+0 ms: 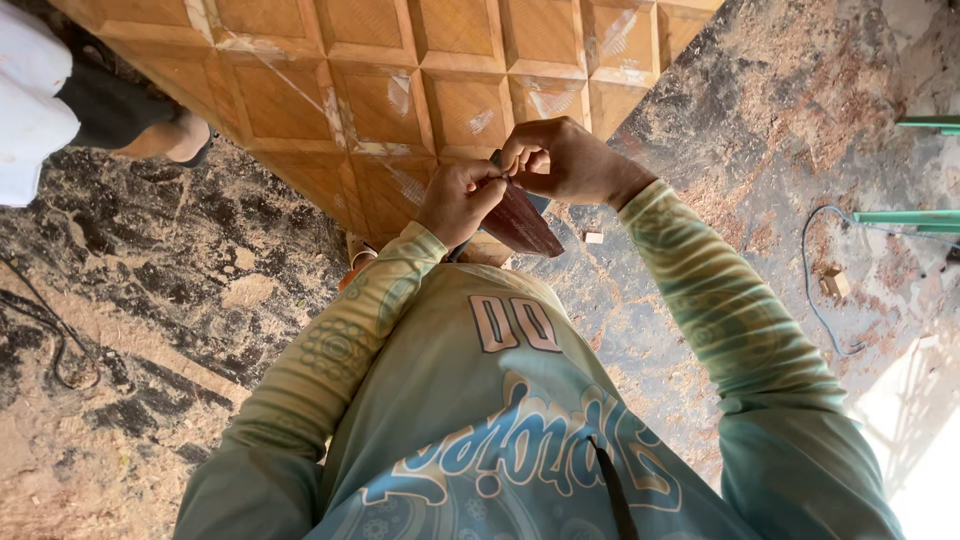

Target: The person uses an electric sander to smooth the surface of a large wooden panel featuring a geometric 3D pattern. They systematically move the tool across the raised sections and then pause to manually adjust the sanding pad on the machine.

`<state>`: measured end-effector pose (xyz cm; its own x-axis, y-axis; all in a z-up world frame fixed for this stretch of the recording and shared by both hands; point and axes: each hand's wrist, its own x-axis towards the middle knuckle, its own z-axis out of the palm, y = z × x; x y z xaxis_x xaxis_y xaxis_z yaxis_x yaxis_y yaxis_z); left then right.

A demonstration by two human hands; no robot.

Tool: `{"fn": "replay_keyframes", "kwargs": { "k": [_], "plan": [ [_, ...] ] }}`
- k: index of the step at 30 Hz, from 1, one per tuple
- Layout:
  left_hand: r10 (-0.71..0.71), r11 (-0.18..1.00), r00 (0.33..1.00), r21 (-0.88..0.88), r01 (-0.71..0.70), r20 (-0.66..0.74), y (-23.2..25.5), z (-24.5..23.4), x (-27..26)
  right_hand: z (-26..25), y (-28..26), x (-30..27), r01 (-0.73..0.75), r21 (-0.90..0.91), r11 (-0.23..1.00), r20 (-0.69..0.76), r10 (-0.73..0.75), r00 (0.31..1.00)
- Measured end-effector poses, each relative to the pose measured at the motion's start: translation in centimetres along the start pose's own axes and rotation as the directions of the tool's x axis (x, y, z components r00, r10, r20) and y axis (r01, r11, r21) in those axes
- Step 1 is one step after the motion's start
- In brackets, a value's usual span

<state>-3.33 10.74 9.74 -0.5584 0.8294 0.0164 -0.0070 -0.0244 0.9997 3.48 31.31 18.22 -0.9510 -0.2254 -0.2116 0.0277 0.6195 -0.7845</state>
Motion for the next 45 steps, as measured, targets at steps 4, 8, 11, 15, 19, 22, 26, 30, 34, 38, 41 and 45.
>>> {"fn": "replay_keyframes", "kwargs": {
  "k": [4, 8, 11, 15, 19, 22, 26, 30, 34, 38, 41, 45],
  "plan": [
    [-0.036, 0.999, 0.999, 0.034, 0.037, -0.02, 1.0, 0.1, 0.1, -0.7, -0.7, 0.0, -0.011, -0.088, 0.996, 0.051, 0.016, 0.999],
    [0.03, 0.998, 0.999, 0.048, -0.028, -0.033, 0.9, 0.0, 0.1, -0.5, -1.3, 0.4, -0.016, -0.11, 0.994, 0.068, 0.023, 0.997],
    [0.03, 0.999, 0.999, 0.011, -0.03, -0.042, 0.3, 0.2, 0.1, -0.3, -1.2, 0.4, -0.01, -0.033, 0.999, 0.058, 0.012, 0.998],
    [0.03, 0.994, 0.997, -0.101, -0.037, -0.075, -1.0, 0.4, 0.3, 0.4, -0.9, 0.4, 0.018, 0.152, 0.988, -0.008, -0.017, 1.0],
    [-0.155, 0.972, 0.974, -0.203, 0.12, -0.168, -1.9, -0.3, 0.4, 1.2, -0.4, -0.1, 0.2, 0.332, 0.922, -0.13, -0.165, 0.978],
    [-0.032, 0.995, 0.983, -0.101, 0.014, -0.181, -2.1, -1.5, 0.3, 0.8, 0.4, -0.5, -0.02, 0.41, 0.912, -0.136, 0.083, 0.987],
    [-0.023, 0.993, 0.993, -0.117, 0.009, -0.119, -1.9, -1.0, -0.3, -0.8, 1.8, -0.9, -0.062, 0.134, 0.989, -0.159, 0.083, 0.984],
    [-0.011, 0.993, 0.997, -0.122, 0.001, -0.081, -1.5, -0.6, -0.2, -1.3, 1.2, -1.2, -0.129, -0.105, 0.986, -0.161, 0.111, 0.981],
    [0.011, 0.993, 0.998, -0.115, -0.017, -0.059, -1.0, -0.7, -0.1, -0.5, -0.6, -1.0, -0.083, 0.1, 0.992, -0.019, 0.085, 0.996],
    [-0.01, 0.998, 1.0, -0.059, 0.009, -0.018, -0.3, -0.2, -0.6, -0.1, -1.5, -0.5, -0.215, -0.013, 0.976, 0.015, 0.216, 0.976],
    [-0.046, 0.999, 0.999, -0.023, 0.046, -0.01, 0.2, -0.2, -0.6, -0.1, -1.6, 0.1, -0.135, -0.072, 0.988, 0.03, 0.138, 0.99],
    [-0.014, 0.999, 0.999, -0.037, 0.012, -0.053, 0.1, -0.1, -0.5, 0.2, -1.1, 0.4, -0.058, -0.085, 0.995, 0.041, 0.062, 0.997]
  ]
}}
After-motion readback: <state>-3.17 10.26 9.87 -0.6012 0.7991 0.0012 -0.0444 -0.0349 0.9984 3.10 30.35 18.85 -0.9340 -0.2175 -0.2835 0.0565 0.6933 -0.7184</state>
